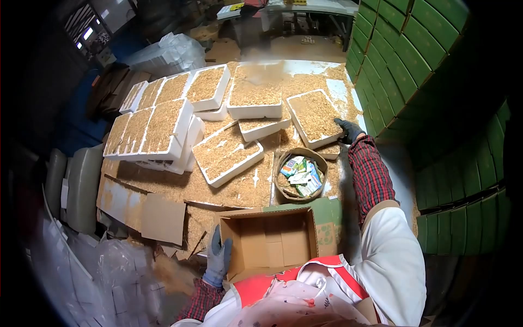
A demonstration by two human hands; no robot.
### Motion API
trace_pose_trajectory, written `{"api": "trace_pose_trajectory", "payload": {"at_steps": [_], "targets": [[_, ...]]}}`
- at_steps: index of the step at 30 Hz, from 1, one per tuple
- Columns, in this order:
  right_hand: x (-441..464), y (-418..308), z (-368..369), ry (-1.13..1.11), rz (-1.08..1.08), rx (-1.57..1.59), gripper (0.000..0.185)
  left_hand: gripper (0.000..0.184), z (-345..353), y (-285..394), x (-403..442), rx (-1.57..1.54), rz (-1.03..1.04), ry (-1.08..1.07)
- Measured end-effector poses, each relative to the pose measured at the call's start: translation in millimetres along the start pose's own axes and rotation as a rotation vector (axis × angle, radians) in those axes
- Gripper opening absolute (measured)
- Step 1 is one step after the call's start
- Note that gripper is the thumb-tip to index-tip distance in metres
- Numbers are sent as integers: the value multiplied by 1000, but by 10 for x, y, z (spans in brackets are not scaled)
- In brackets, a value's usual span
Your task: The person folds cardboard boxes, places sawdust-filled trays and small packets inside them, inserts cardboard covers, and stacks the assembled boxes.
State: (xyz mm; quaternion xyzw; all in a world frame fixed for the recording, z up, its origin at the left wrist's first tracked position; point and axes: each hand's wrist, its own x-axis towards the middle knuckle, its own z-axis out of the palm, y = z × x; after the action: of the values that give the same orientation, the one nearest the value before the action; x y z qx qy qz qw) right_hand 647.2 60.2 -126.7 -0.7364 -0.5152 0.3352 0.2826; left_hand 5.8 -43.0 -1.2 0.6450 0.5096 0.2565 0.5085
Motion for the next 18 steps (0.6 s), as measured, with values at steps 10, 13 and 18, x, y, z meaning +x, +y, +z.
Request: {"api": "trace_pose_trajectory", "payload": {"at_steps": [10, 13, 18], "targets": [[-1615, -696, -713, 60, 279, 1230, 47, 51, -14, -80, 59, -215, -104, 27], [-2248, -1352, -783, -80, 182, 1135, 48, 46, 78, -355, 138, -113, 183, 97], [-2665, -2425, -436, -480, 186, 712, 63, 50, 97, -496, 276, 171, 335, 141]]}}
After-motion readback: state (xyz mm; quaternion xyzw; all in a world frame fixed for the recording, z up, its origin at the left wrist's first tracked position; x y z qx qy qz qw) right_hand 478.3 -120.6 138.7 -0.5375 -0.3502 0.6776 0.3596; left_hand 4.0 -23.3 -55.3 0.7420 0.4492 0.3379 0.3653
